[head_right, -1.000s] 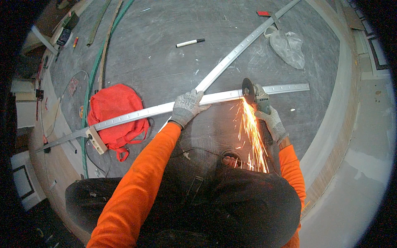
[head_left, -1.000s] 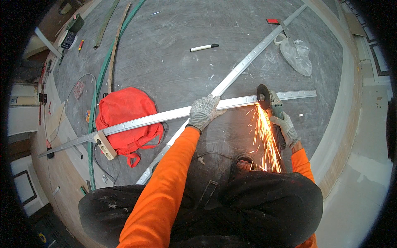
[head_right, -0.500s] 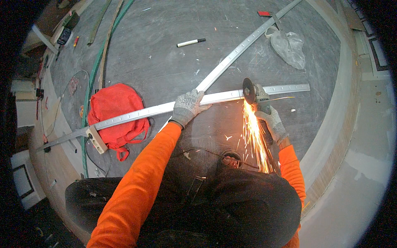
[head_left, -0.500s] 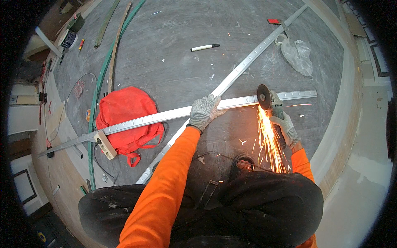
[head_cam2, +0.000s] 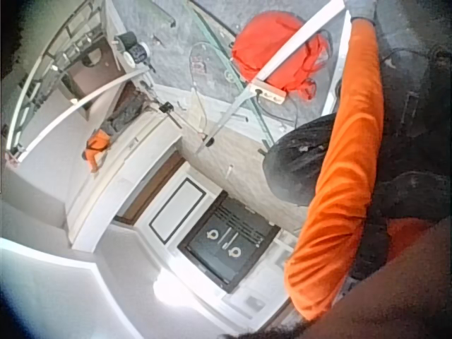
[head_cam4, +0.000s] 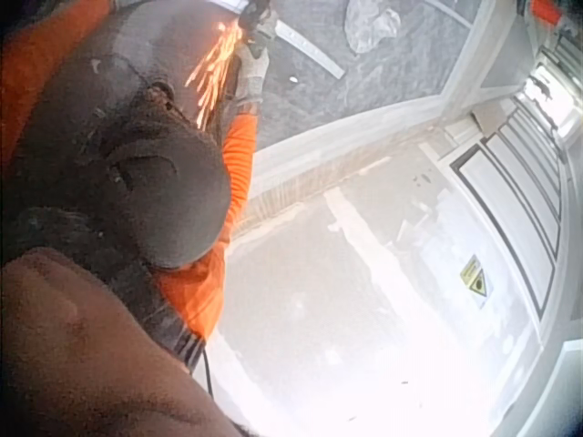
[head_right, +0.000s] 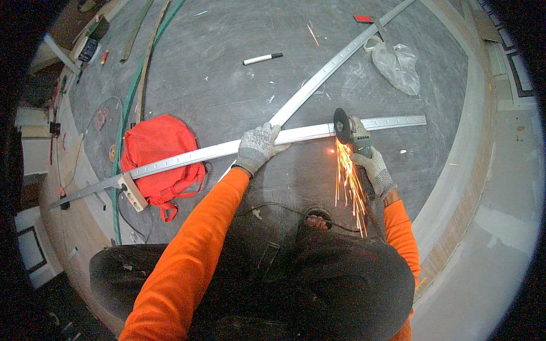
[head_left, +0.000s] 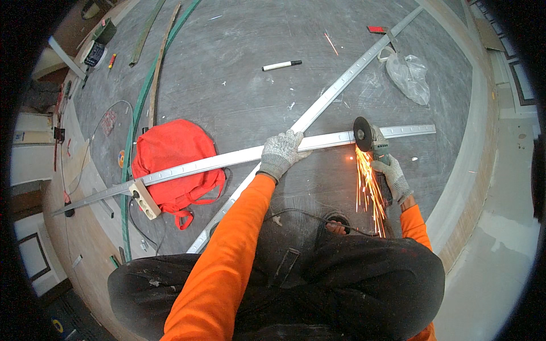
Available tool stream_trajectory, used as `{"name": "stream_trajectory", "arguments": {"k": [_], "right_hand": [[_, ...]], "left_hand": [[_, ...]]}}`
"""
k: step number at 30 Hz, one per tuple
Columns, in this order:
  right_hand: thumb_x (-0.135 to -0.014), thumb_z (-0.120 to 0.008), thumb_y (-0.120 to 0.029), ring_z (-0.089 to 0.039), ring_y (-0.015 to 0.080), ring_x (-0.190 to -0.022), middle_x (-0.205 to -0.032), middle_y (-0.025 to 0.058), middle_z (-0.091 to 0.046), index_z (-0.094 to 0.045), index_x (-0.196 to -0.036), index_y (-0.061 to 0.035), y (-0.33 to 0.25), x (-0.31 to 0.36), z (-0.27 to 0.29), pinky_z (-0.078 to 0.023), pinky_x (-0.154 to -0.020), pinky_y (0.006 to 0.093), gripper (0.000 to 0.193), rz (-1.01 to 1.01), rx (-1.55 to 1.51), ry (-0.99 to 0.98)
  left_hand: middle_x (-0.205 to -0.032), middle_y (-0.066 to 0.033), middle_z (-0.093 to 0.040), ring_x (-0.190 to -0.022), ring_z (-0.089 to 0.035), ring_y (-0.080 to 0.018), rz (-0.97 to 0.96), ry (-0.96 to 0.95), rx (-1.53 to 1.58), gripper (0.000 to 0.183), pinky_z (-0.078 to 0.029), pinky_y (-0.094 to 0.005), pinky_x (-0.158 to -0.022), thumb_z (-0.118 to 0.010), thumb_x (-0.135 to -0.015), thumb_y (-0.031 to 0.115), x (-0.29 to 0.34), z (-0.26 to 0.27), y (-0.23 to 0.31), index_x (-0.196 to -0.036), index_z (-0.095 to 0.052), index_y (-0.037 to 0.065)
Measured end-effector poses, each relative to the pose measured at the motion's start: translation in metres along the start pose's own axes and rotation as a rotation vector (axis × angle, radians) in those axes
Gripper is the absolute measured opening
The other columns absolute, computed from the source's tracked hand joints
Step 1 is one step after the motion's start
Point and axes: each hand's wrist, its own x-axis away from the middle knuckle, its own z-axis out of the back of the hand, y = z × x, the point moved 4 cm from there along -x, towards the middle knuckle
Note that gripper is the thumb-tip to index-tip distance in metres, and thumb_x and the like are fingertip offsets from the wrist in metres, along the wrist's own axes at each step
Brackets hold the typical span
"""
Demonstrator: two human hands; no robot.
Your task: The person measures and marks a long metal profile using a tape measure and a marker. They then use a set square to draw a perpendicular line across the profile. Finally, they use an angle grinder to cut the metal profile at the marked line.
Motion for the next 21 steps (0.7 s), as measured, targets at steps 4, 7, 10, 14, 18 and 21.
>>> {"name": "stream_trajectory", "arguments": {"k": [4,7,10,14,18,21], "right_hand": [[-0.091,-0.077,-0.018,-0.062,0.0123,-0.086,-0.1,0.0012,-0.068,-0.064,-0.125,-0.0042,-0.002,0.002,-0.002,-0.053,-0.081,0.0309,0.039,0.012,-0.047,-0.049],[-0.09,-0.077,-0.019,-0.063,0.013,-0.085,-0.1,0.002,-0.068,-0.064,-0.125,-0.0038,-0.003,0.001,-0.002,-0.054,-0.08,0.0315,0.04,0.04,0.012,-0.036],[-0.09,-0.077,-0.018,-0.064,0.0134,-0.087,-0.102,0.0032,-0.069,-0.063,-0.126,-0.003,-0.003,0.001,-0.002,-0.055,-0.082,0.032,0.041,0.054,-0.001,-0.024],[-0.09,-0.077,-0.017,-0.065,0.0131,-0.091,-0.104,0.0036,-0.07,-0.064,-0.126,-0.0022,-0.003,0.001,-0.003,-0.055,-0.083,0.0319,0.042,0.03,-0.022,-0.033],[-0.09,-0.078,-0.017,-0.065,0.0126,-0.091,-0.104,0.0026,-0.07,-0.065,-0.125,-0.0024,0.0,-0.001,-0.001,-0.055,-0.083,0.0317,0.04,0.048,-0.052,-0.056],[-0.09,-0.078,-0.017,-0.064,0.0125,-0.089,-0.103,0.0022,-0.069,-0.065,-0.124,-0.0029,-0.001,-0.001,0.001,-0.054,-0.083,0.0314,0.039,0.062,0.044,-0.006]], "left_hand": [[-0.12,-0.0119,-0.065,-0.113,-0.069,-0.0269,0.009,-0.035,-0.004,0.067,-0.056,-0.0448,-0.094,-0.06,-0.095,0.067,0.001,0.002,0.0,-0.136,-0.06,0.015],[-0.11,-0.0118,-0.066,-0.103,-0.071,-0.0281,-0.035,0.105,-0.018,0.067,-0.058,-0.0453,-0.085,-0.058,-0.093,0.071,0.003,-0.001,-0.002,-0.125,-0.063,0.012],[-0.122,-0.0115,-0.063,-0.114,-0.067,-0.0257,0.013,-0.046,-0.021,0.069,-0.056,-0.0432,-0.094,-0.058,-0.095,0.07,0.001,0.0,0.001,-0.137,-0.059,0.015],[-0.121,-0.0112,-0.064,-0.113,-0.067,-0.0252,0.003,-0.012,-0.022,0.07,-0.056,-0.0435,-0.093,-0.058,-0.094,0.07,-0.001,-0.008,-0.003,-0.137,-0.059,0.015],[-0.12,-0.0111,-0.064,-0.112,-0.068,-0.025,0.0,-0.014,-0.023,0.07,-0.057,-0.0439,-0.091,-0.058,-0.094,0.07,-0.003,-0.008,-0.001,-0.136,-0.06,0.014],[-0.119,-0.0112,-0.064,-0.111,-0.069,-0.0246,0.006,-0.024,-0.025,0.069,-0.057,-0.0439,-0.09,-0.058,-0.094,0.07,-0.002,-0.004,-0.001,-0.135,-0.06,0.015]]}}
